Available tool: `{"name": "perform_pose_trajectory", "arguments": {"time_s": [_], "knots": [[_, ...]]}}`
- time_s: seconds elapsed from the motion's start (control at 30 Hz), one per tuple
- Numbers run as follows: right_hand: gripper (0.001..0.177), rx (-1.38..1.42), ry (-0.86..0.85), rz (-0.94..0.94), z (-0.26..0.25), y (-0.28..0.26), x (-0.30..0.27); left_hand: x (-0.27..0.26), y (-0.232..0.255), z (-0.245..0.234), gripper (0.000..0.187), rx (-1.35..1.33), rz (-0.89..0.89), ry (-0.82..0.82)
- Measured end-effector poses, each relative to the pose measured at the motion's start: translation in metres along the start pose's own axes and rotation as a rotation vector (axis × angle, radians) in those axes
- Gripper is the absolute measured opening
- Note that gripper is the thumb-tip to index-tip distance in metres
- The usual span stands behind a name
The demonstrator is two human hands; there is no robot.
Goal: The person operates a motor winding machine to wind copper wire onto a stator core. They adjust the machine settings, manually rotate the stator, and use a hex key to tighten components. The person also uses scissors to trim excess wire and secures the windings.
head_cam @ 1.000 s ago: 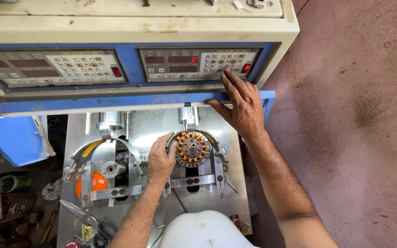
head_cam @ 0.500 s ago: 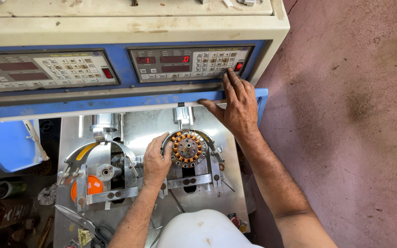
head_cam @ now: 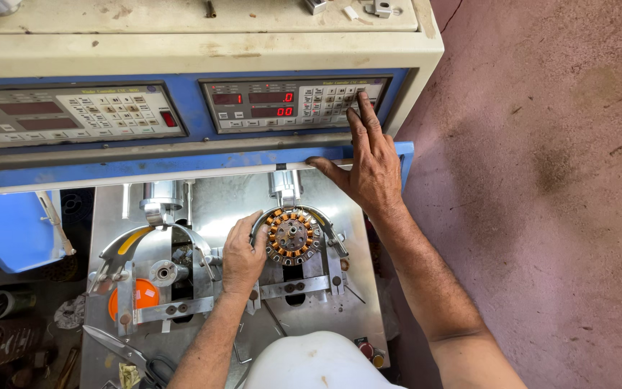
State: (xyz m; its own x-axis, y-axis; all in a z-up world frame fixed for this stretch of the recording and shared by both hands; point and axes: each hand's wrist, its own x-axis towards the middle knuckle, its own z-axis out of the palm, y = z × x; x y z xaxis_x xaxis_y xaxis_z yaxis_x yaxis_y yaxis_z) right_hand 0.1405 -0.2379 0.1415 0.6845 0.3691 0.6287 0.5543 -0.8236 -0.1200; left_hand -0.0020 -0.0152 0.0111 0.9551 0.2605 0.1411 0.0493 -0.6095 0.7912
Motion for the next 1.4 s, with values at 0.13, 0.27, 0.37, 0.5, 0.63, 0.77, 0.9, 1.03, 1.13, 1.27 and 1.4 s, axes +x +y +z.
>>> {"name": "perform_pose_trajectory", "arguments": {"time_s": [0.13,0.27,0.37,0.5,0.63,0.77,0.9,1.03,1.13,1.27,1.4], "knots": [[0.101,0.008,0.025,-0.019,-0.004,-0.002,0.003,0.001,-0.002,0.002,0.033,0.012,0.012,0.009],[0.102,0.008,0.006,-0.033,-0.005,-0.003,0.004,0.000,-0.003,0.002,0.033,0.012,0.013,0.014],[0.101,0.026,0.002,-0.026,-0.003,-0.001,0.003,0.001,-0.003,0.002,0.033,0.014,0.020,0.020],[0.092,0.020,0.118,-0.066,0.009,0.005,-0.006,0.001,-0.001,0.002,0.033,0.009,0.015,0.019],[0.086,-0.015,0.101,-0.047,0.016,0.007,-0.013,0.000,0.001,0.001,0.033,0.012,-0.008,0.006],[0.087,-0.037,0.057,-0.052,0.012,0.007,-0.009,0.001,0.002,0.000,0.033,-0.001,0.012,0.017],[0.086,-0.054,0.021,-0.058,0.005,0.004,-0.005,0.000,0.003,-0.001,0.031,0.003,-0.015,0.003],[0.087,-0.060,0.040,-0.069,0.005,0.001,-0.006,0.000,0.002,-0.002,0.031,-0.014,0.022,0.024],[0.084,-0.053,0.089,-0.088,0.006,0.000,-0.005,0.001,0.003,-0.004,0.031,-0.008,0.026,0.025],[0.082,-0.026,0.088,-0.069,0.005,-0.001,-0.006,0.001,0.002,-0.005,0.031,-0.011,0.018,0.021],[0.081,-0.024,0.090,-0.064,0.007,-0.001,-0.006,0.000,0.000,-0.003,0.031,-0.018,0.025,0.027]]}}
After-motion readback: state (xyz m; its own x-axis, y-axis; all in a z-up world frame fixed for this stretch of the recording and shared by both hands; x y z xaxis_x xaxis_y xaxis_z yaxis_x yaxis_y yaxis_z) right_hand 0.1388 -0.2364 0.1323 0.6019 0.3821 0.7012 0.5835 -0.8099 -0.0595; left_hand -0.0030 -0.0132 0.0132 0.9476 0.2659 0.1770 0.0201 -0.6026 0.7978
